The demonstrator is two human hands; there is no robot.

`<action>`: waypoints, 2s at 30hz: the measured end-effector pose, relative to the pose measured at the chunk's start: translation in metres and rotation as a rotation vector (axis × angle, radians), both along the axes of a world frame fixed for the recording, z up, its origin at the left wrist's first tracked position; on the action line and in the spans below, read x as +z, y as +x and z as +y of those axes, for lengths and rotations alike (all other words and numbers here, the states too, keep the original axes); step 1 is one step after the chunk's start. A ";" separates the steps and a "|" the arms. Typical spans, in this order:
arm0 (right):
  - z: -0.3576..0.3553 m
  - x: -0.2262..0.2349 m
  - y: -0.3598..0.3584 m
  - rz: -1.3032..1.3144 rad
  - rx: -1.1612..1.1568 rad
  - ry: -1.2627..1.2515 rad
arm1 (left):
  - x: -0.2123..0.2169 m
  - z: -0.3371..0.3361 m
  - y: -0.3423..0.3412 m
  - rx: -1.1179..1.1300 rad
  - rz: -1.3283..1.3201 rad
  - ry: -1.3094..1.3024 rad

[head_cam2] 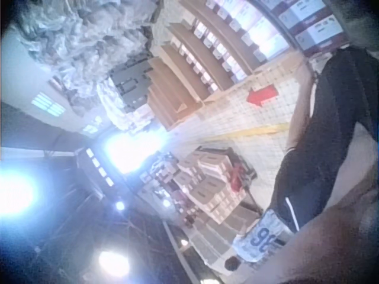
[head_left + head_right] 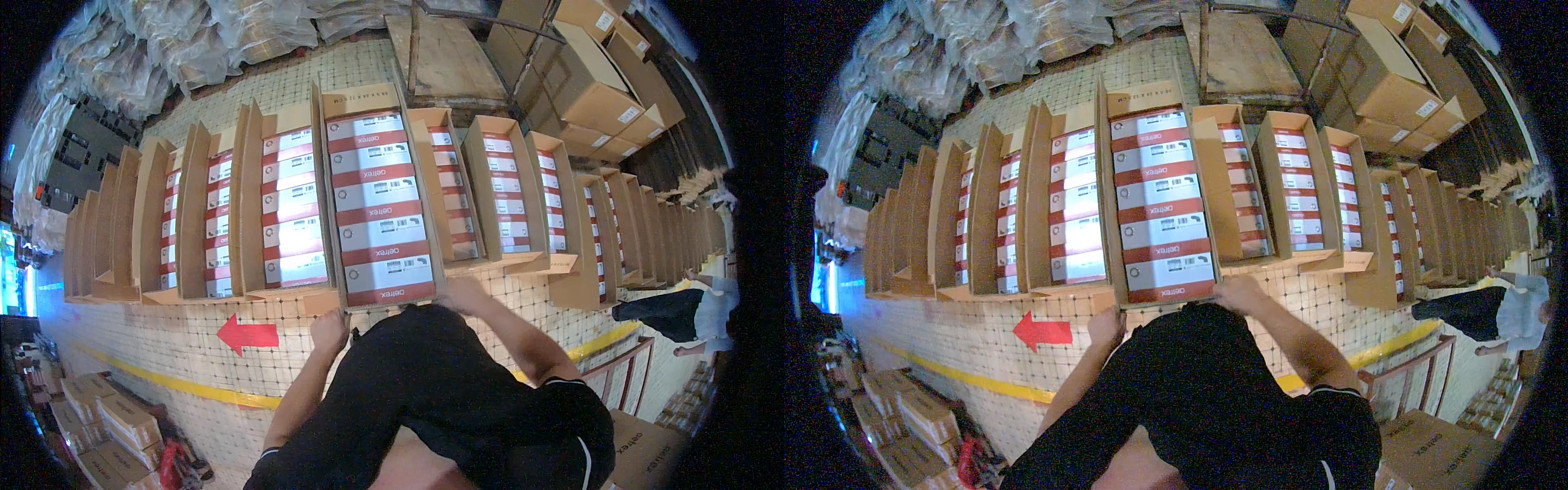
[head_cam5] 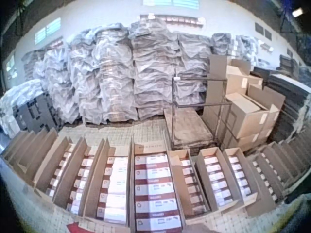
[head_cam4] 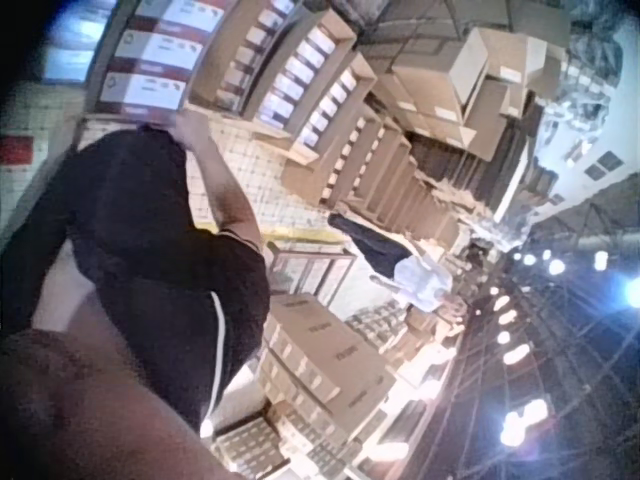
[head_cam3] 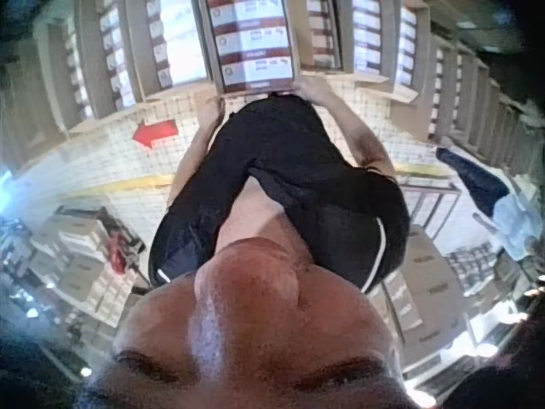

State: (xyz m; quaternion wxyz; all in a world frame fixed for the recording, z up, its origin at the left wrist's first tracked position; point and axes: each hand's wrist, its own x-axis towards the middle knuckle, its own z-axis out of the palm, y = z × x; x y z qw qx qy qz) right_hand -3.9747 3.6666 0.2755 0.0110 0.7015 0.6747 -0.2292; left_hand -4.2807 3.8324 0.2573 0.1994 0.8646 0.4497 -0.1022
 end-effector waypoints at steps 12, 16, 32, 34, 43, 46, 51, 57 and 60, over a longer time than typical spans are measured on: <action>0.167 0.170 0.129 0.055 -0.217 0.395 | 0.167 0.153 0.116 0.046 -0.347 0.499; 0.211 0.194 0.162 0.130 -0.232 0.490 | 0.190 0.193 0.154 0.066 -0.424 0.593; 0.241 0.195 0.184 0.248 -0.208 0.396 | 0.204 0.212 0.164 0.144 -0.358 0.514; 0.239 0.196 0.183 0.237 -0.198 0.388 | 0.204 0.211 0.163 0.140 -0.349 0.511; 0.229 0.194 0.172 0.175 -0.222 0.396 | 0.200 0.204 0.156 0.132 -0.384 0.450; 0.219 0.191 0.165 0.203 -0.244 0.326 | 0.190 0.200 0.147 0.132 -0.402 0.433; 0.145 0.152 0.113 0.124 -0.247 0.280 | 0.146 0.142 0.096 0.041 -0.431 0.331; 0.023 0.059 0.010 -0.017 -0.216 0.236 | 0.048 0.015 0.014 0.108 -0.293 0.092; 0.004 0.053 -0.009 0.032 -0.317 0.217 | 0.039 0.004 -0.001 0.102 -0.221 0.110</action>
